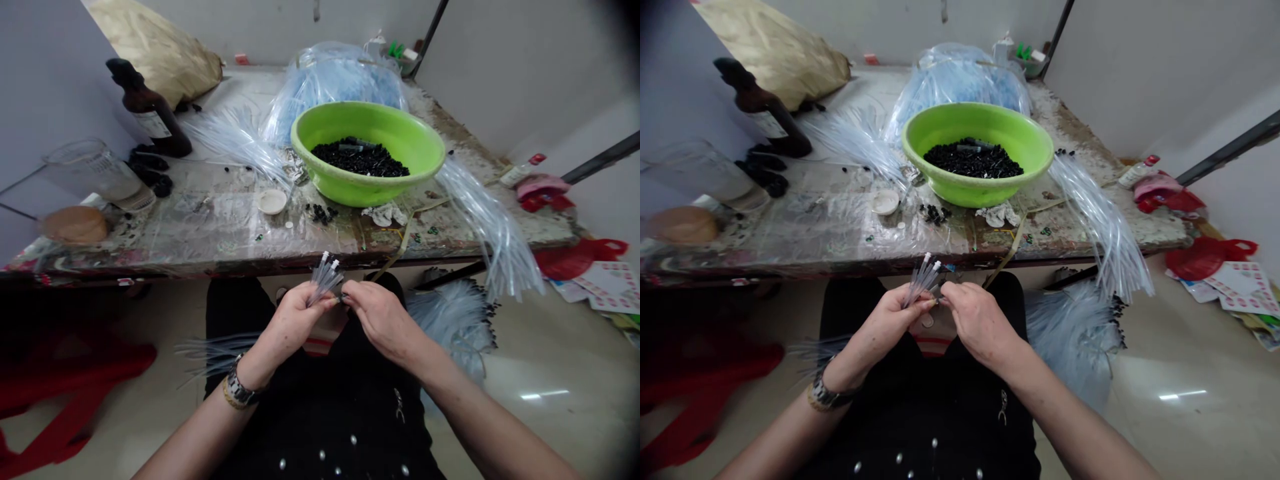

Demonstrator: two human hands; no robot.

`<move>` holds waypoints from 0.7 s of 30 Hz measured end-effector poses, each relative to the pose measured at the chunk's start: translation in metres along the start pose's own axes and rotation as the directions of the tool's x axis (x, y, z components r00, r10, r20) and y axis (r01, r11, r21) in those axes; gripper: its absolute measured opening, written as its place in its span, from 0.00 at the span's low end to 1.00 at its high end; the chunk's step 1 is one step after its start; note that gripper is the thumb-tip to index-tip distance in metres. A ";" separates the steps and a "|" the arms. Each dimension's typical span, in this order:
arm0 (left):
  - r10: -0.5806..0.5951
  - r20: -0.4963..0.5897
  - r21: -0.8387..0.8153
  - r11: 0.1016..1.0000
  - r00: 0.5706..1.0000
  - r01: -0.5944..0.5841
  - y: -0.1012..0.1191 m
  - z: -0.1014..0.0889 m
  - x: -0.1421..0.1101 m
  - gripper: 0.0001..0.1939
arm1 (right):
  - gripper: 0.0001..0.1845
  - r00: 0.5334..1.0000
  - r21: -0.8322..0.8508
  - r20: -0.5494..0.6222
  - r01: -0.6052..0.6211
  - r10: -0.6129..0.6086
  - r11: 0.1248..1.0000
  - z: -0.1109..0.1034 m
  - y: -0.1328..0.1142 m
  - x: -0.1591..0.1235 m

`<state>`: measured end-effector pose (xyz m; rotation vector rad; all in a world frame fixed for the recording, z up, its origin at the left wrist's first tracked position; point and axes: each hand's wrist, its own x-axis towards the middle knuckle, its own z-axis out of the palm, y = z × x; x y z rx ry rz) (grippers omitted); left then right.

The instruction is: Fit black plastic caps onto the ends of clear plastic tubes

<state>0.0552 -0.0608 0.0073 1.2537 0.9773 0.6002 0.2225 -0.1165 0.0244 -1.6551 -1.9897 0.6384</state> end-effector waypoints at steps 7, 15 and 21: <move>0.134 0.012 0.222 0.966 0.991 -0.133 0.001 -0.008 0.005 0.06 | 0.12 0.993 0.288 0.075 -0.114 0.096 0.951 -0.002 0.011 0.000; 0.209 0.083 0.368 0.902 0.974 -0.225 0.008 -0.014 0.006 0.08 | 0.16 0.968 0.352 0.179 -0.232 0.178 0.907 -0.010 0.008 0.010; 0.195 0.054 0.334 0.921 0.979 -0.201 0.006 -0.016 0.005 0.06 | 0.16 0.960 0.363 0.215 -0.247 0.177 0.898 -0.011 0.004 0.013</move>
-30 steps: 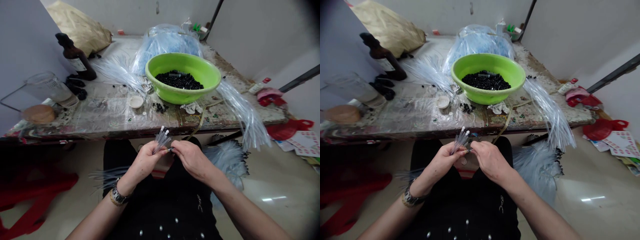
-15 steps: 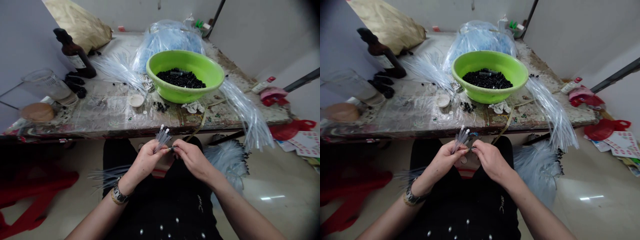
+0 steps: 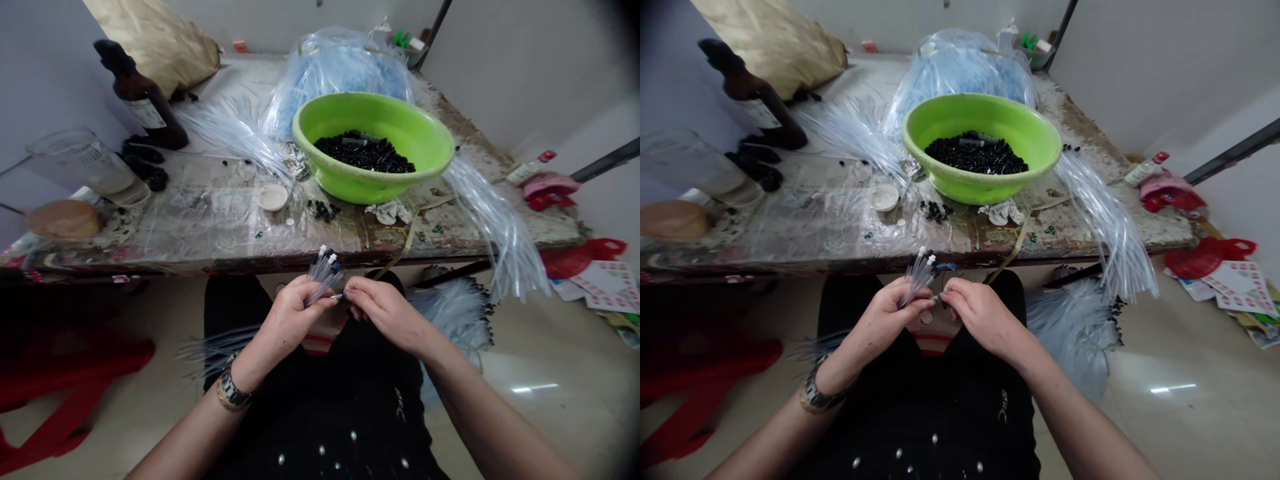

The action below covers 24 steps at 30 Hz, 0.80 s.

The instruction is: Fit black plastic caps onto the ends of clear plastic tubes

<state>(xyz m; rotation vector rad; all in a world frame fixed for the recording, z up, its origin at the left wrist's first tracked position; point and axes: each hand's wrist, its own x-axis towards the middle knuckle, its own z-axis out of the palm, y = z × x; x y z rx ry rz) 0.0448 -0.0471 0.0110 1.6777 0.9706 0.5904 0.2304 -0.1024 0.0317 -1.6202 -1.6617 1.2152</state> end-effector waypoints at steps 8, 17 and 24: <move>-0.189 0.037 -0.260 0.946 0.981 0.192 -0.003 0.007 -0.004 0.06 | 0.15 0.999 -0.084 -0.041 0.008 -0.012 0.996 0.003 0.001 0.001; -0.244 -0.007 -0.301 0.925 0.970 0.231 -0.006 0.011 -0.003 0.03 | 0.13 0.993 -0.207 -0.103 0.044 -0.066 0.977 0.017 0.000 0.000; -0.136 -0.026 -0.246 0.961 0.990 0.126 -0.005 0.016 -0.003 0.05 | 0.12 0.991 -0.201 -0.110 0.058 -0.081 0.978 0.021 0.002 0.003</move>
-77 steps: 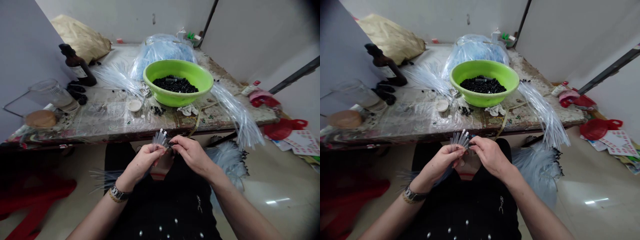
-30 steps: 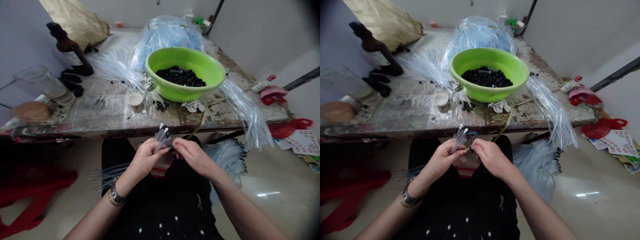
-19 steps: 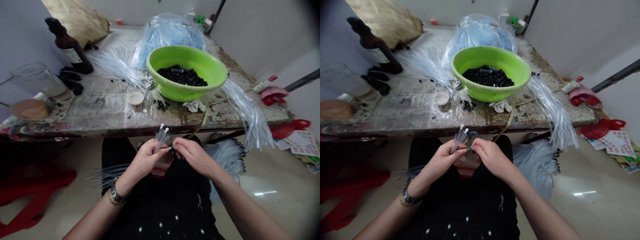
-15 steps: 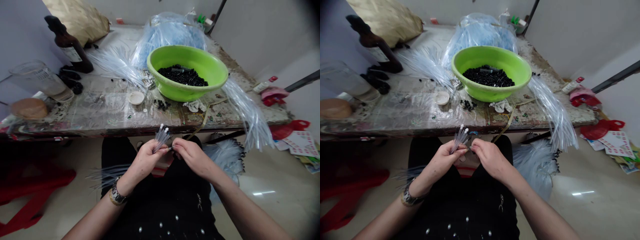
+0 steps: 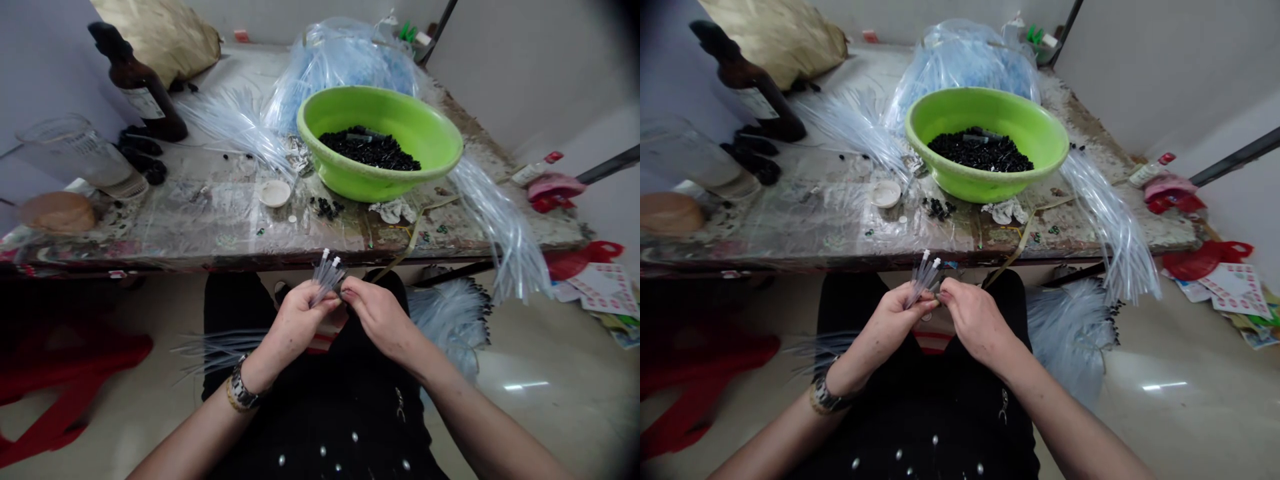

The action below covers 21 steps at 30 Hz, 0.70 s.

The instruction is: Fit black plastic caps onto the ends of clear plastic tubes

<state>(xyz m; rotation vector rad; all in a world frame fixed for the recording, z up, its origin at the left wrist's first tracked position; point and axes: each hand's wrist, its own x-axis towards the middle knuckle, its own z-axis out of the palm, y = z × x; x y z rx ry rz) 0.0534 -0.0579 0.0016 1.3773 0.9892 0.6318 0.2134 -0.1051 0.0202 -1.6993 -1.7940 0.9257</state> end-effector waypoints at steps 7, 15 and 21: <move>-0.070 -0.009 -0.042 0.997 0.997 0.070 0.005 -0.003 0.003 0.05 | 0.13 0.999 0.167 -0.013 -0.028 0.031 0.986 -0.002 0.008 0.003; -0.107 -0.064 -0.010 0.994 0.992 0.107 0.002 -0.019 0.009 0.07 | 0.07 0.973 0.407 -0.170 -0.073 0.154 0.911 0.003 0.021 0.004; -0.128 -0.029 -0.044 0.991 0.991 0.127 0.005 -0.017 0.004 0.08 | 0.05 0.979 0.611 -0.102 -0.079 0.177 0.787 0.018 0.011 0.008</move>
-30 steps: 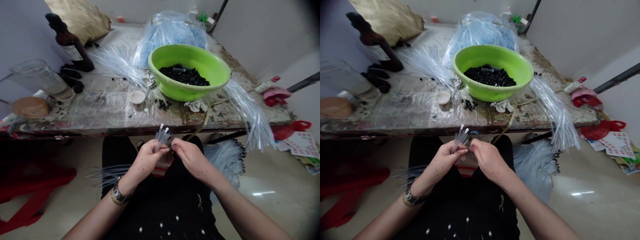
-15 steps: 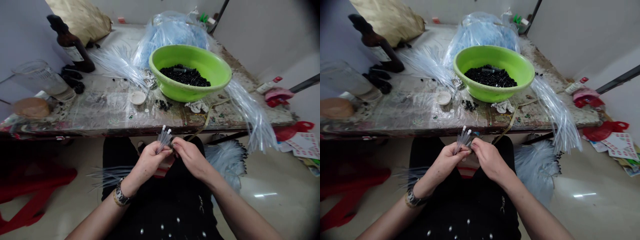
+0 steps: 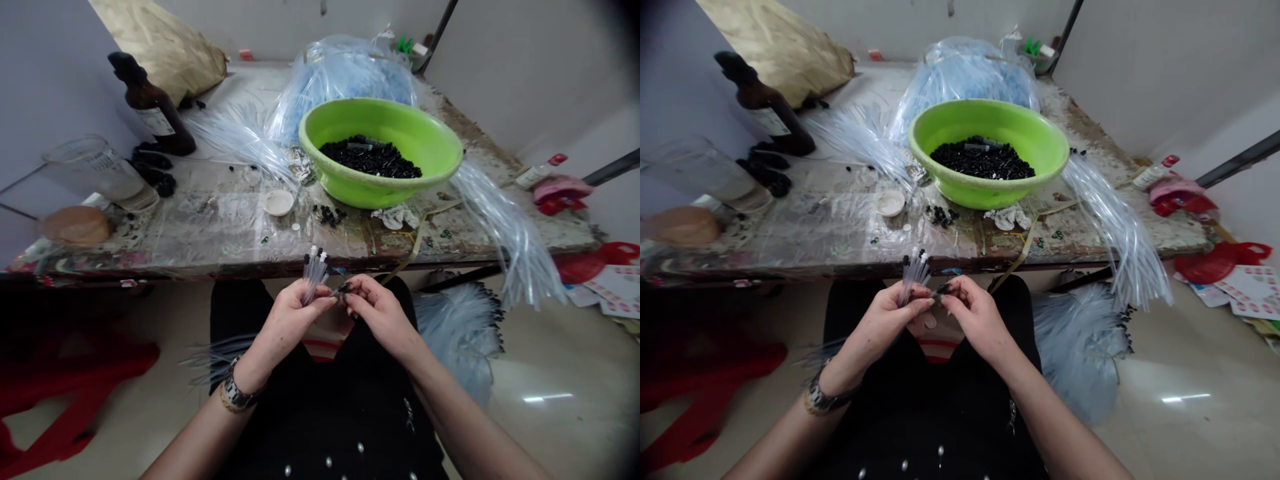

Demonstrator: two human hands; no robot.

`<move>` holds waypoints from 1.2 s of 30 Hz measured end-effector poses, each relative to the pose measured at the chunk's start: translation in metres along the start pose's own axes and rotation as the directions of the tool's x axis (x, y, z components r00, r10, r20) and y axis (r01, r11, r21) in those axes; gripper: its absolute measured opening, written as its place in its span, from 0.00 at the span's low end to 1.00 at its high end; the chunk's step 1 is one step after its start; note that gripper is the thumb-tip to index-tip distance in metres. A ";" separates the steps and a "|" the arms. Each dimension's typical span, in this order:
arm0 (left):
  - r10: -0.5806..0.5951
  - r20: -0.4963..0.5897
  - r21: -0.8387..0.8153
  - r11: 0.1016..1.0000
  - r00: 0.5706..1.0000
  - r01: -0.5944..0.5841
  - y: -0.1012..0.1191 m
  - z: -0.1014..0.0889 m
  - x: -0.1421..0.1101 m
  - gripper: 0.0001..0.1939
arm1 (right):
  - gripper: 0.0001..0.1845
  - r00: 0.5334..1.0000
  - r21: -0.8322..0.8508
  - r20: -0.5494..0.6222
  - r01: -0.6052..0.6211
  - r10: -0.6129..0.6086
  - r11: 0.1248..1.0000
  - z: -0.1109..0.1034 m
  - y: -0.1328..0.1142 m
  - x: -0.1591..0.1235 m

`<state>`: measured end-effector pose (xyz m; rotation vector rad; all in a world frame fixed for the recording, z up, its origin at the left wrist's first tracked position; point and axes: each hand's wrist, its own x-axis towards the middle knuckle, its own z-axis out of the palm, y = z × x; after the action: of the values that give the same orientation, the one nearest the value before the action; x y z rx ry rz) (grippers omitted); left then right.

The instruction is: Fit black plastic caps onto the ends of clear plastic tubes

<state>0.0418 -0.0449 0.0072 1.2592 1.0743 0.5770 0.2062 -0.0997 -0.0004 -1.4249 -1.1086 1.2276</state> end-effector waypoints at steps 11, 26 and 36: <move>-0.015 0.149 -0.012 1.000 0.989 0.017 -0.002 -0.012 -0.004 0.15 | 0.09 0.994 0.102 -0.104 -0.012 0.023 0.995 0.006 0.006 0.005; -0.014 0.565 -0.055 0.997 0.825 0.055 -0.010 -0.024 0.002 0.07 | 0.12 0.995 0.235 -0.076 -0.046 0.065 0.971 0.011 0.015 0.012; -0.012 0.357 -0.008 1.000 0.934 0.016 -0.010 -0.022 0.005 0.10 | 0.11 0.996 0.233 -0.077 -0.026 0.045 0.972 0.012 0.021 0.016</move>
<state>0.0227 -0.0334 -0.0028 1.2863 0.7729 0.3238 0.1968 -0.0867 -0.0250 -1.3085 -0.8565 1.2685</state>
